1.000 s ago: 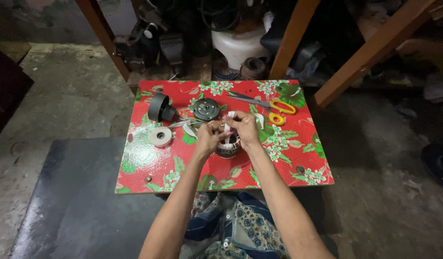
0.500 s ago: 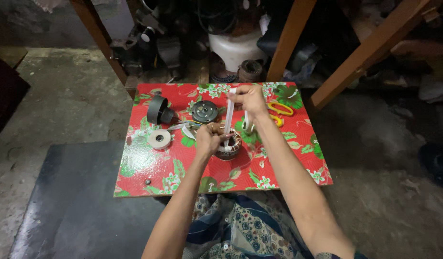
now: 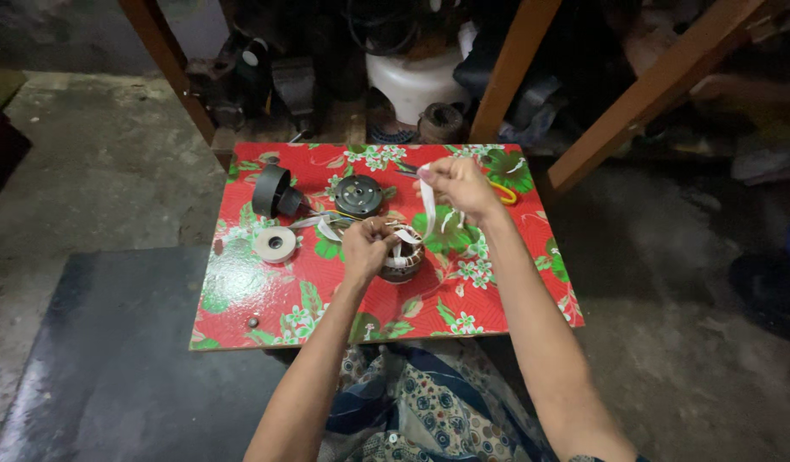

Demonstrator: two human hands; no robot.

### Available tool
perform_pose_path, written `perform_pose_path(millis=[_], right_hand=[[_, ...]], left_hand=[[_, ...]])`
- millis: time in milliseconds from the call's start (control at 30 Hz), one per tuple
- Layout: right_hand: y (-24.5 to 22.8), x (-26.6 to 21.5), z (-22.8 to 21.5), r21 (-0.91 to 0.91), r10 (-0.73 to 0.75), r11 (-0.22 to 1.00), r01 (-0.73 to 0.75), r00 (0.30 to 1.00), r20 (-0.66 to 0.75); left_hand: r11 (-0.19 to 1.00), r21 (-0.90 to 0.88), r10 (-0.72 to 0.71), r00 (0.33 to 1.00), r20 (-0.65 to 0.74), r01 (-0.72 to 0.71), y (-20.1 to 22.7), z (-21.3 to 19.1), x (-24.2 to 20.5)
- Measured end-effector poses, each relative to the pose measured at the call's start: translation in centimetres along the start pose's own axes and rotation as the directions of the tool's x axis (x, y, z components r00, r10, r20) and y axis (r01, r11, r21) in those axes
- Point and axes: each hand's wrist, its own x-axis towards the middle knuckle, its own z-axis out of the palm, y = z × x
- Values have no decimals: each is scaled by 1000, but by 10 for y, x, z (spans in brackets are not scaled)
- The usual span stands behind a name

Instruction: The person wraps a white ribbon around a cylindrical motor component held in their left hand. They repeatedly pull the ribbon taut and fold it over the component's surface to create a tight, layered covering.

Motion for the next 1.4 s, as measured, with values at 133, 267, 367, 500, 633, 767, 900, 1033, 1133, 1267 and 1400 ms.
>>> perform_pose_path(millis=[133,267,367,500,633,767,900,1033,1133,1267,1400], right_hand=[[18,12,-16,163,103,981,-108,994,35],[22,39,-29,9,165,986,-165,986,14],[35,62,-34,-438,279,840,-320,947,-156],[63,65,-55,-579,194,784,-224,974,-114],[87,32,-82,-642,8,764,-70,995,-99],[93,-10,-92,-912,-113,395,108,991,68],[103,-35,-84,-911,-308,338,234,943,128],[105,-43,-75,-936,-333,305,176,940,68],[100,-45,-64,-928,-345,297,225,931,115],[90,-67,-35,-826,-327,529,197,945,16],[73,-94,-9,-582,-134,812,35,982,-129]], left_hand=[[997,6,-82,996,-18,82,4,2,-1],[992,-94,-82,997,0,82,10,1,-4],[989,-133,-60,998,-7,59,9,0,-5],[994,-84,-67,998,11,67,6,0,0],[995,-17,-95,995,-8,95,-1,4,2],[990,-131,-62,998,-17,59,-5,7,6],[967,-249,-44,999,20,48,-11,12,0],[948,-316,34,999,-5,-34,-16,13,-5],[956,-293,14,1000,2,-13,-20,14,-3],[920,-393,6,1000,-24,-15,-21,17,4],[919,-387,-83,997,2,77,-19,16,7]])
